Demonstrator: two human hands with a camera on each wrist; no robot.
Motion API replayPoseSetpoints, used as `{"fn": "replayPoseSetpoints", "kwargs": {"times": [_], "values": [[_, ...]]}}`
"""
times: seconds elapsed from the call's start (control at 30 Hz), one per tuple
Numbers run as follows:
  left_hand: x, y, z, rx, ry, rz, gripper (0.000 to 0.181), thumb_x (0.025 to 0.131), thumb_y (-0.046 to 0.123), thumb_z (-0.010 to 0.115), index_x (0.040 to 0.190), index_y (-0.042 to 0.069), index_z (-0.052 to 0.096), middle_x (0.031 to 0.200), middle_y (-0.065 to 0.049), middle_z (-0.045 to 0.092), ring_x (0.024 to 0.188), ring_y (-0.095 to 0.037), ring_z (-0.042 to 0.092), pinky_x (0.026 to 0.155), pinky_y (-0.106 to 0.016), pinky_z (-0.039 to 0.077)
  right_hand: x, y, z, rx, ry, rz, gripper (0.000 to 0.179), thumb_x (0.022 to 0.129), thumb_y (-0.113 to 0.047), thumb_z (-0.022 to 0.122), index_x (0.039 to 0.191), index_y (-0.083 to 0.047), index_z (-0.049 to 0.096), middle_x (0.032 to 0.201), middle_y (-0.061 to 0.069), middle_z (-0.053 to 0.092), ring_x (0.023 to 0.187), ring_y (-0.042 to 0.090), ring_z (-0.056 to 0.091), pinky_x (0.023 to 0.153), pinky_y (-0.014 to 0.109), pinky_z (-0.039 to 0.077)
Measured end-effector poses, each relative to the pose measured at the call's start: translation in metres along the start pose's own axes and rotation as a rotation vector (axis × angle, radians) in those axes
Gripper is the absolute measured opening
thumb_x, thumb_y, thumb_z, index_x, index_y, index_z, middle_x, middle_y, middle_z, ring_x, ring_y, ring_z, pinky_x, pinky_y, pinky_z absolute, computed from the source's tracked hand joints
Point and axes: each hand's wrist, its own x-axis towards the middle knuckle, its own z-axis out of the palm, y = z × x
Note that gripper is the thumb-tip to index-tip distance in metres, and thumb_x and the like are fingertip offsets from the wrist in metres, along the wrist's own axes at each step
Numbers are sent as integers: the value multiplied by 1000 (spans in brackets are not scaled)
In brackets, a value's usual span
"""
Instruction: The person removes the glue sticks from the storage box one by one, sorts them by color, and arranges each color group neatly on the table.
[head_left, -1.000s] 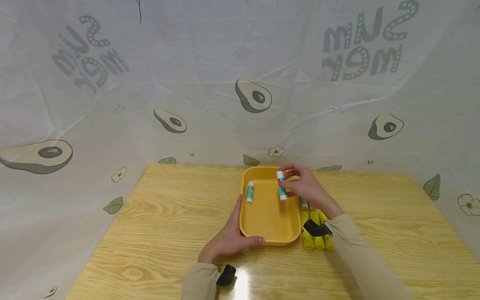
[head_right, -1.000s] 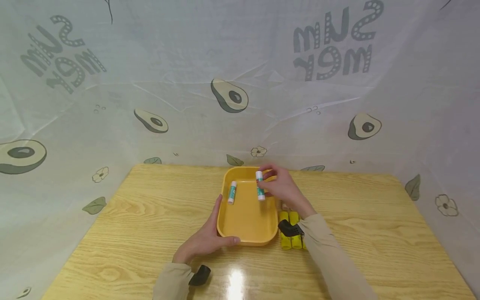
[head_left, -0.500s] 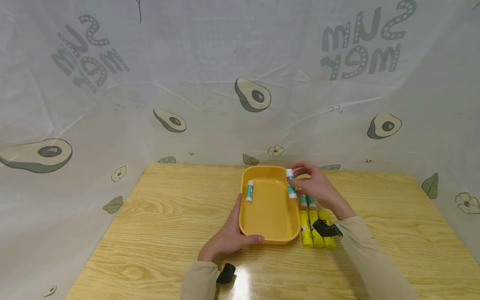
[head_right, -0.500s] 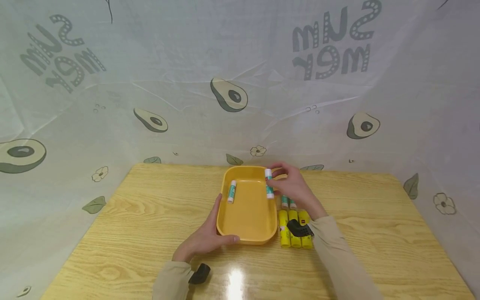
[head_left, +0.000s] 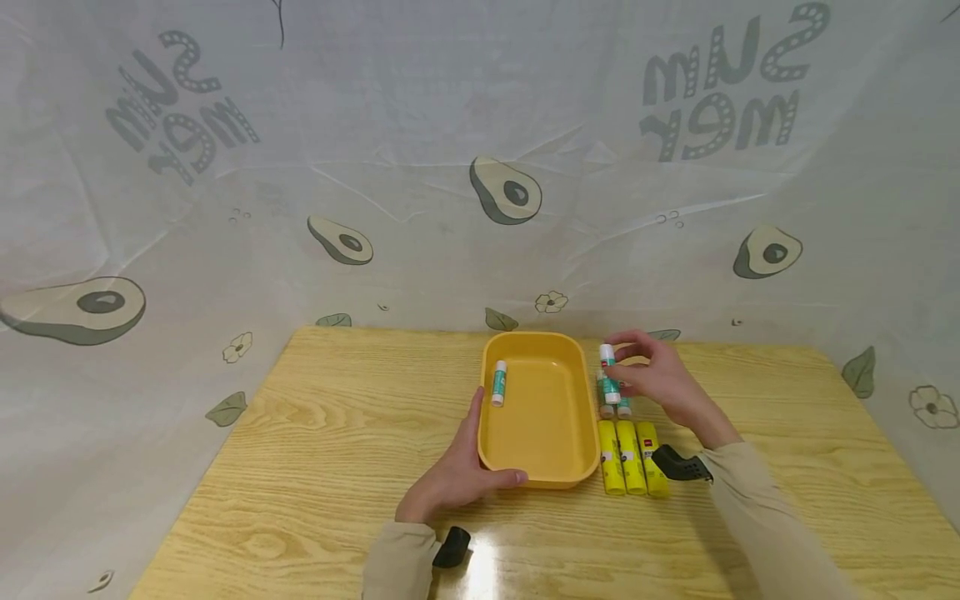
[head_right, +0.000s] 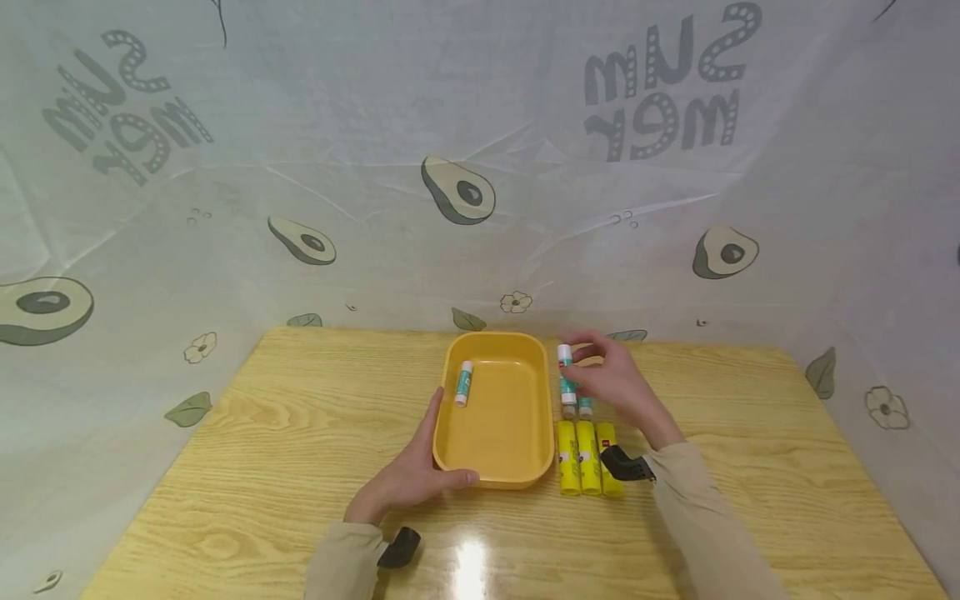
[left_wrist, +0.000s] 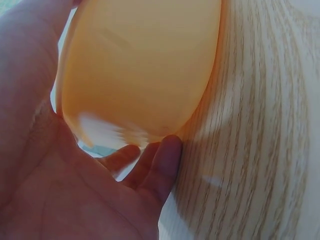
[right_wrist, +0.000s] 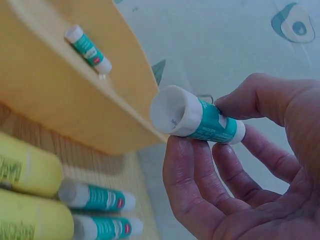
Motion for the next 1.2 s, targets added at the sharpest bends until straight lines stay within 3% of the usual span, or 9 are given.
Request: {"fn": "replayPoseSetpoints", "kwargs": {"times": [0.53, 0.93, 1.2], "values": [[-1, 1, 1, 15, 20, 39, 131, 81, 36, 88, 165, 29, -12, 169, -12, 12, 143, -28, 36, 124, -56, 24, -4, 25, -17, -26, 40, 34, 55, 99, -15, 68, 146, 0, 44, 132, 25, 49, 95, 23, 65, 78, 38, 64], [0, 0, 1, 34, 17, 3, 128, 79, 43, 88, 165, 32, -7, 169, -9, 15, 146, -26, 35, 124, -55, 24, 2, 46, -24, -34, 44, 68, 53, 98, -13, 68, 144, 3, 45, 130, 26, 48, 96, 25, 63, 76, 36, 64], [-1, 1, 1, 33, 22, 1, 129, 80, 42, 88, 165, 31, -8, 170, -10, 15, 148, -28, 33, 125, -57, 22, 5, 59, -27, -120, 45, 132, 59, 99, -20, 68, 146, 4, 42, 131, 27, 48, 103, 29, 60, 83, 37, 63]]}}
